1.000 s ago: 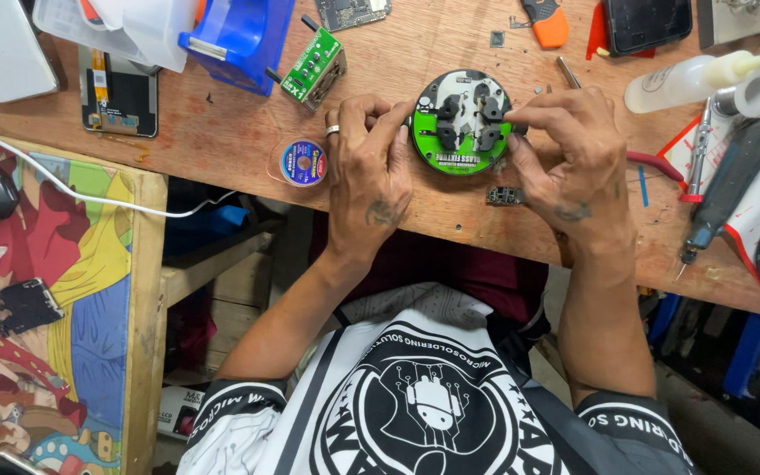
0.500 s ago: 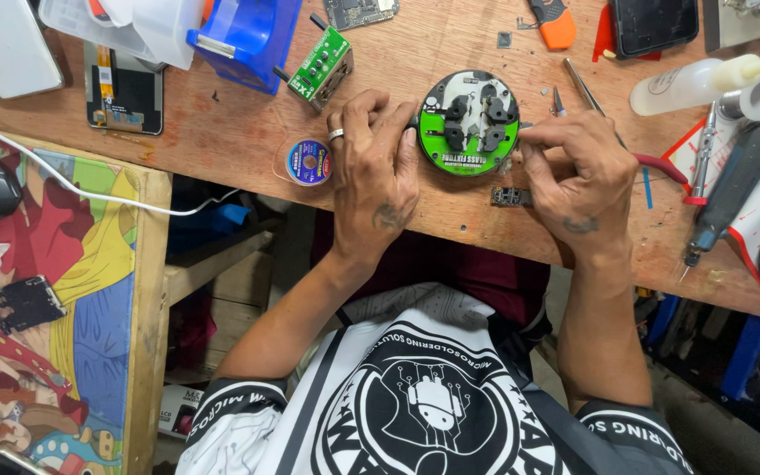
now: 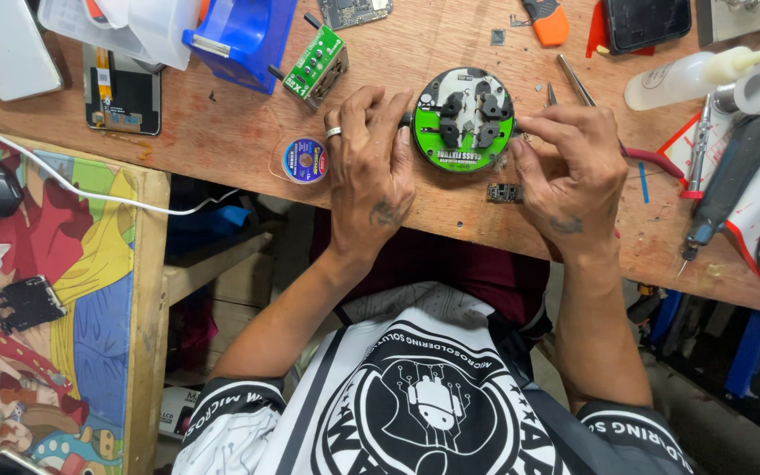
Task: The person uses a precision tool to scrape and clean a small circuit board, then applies flux with a syringe and solders components using a soldering iron. The board is held in a green clamp during soldering.
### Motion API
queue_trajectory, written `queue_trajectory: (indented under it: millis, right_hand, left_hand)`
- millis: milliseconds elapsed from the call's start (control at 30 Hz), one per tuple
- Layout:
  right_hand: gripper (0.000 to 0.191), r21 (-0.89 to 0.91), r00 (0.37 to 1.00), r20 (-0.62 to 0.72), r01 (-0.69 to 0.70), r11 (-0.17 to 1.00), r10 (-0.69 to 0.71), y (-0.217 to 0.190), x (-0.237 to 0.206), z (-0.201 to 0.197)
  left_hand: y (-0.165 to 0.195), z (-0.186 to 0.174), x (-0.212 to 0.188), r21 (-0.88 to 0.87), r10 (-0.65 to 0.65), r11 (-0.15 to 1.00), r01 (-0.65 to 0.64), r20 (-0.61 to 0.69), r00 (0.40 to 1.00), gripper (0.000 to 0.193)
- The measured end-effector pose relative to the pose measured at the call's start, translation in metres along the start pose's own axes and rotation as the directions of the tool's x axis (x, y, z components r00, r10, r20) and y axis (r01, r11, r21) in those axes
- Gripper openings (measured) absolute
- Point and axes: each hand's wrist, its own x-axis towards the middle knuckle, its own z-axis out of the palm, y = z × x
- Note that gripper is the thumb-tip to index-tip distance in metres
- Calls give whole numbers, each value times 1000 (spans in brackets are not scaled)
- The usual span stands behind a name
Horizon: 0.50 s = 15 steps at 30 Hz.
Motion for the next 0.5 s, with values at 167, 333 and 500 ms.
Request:
queue_trajectory:
  millis: [167, 333, 500]
  right_hand:
    - [17, -119, 990, 128, 77, 990, -61, -5, 17, 10]
    - [13, -168, 968, 205, 179, 969, -144, -13, 31, 16]
    - [11, -139, 955, 254, 191, 972, -151, -20, 20, 10]
  left_hand:
    - [3, -2, 0, -34, -12, 999, 12, 16, 1000, 33]
    - [3, -1, 2, -37, -9, 999, 9, -12, 1000, 29]
    - [2, 2, 0, -33, -22, 999, 22, -22, 999, 27]
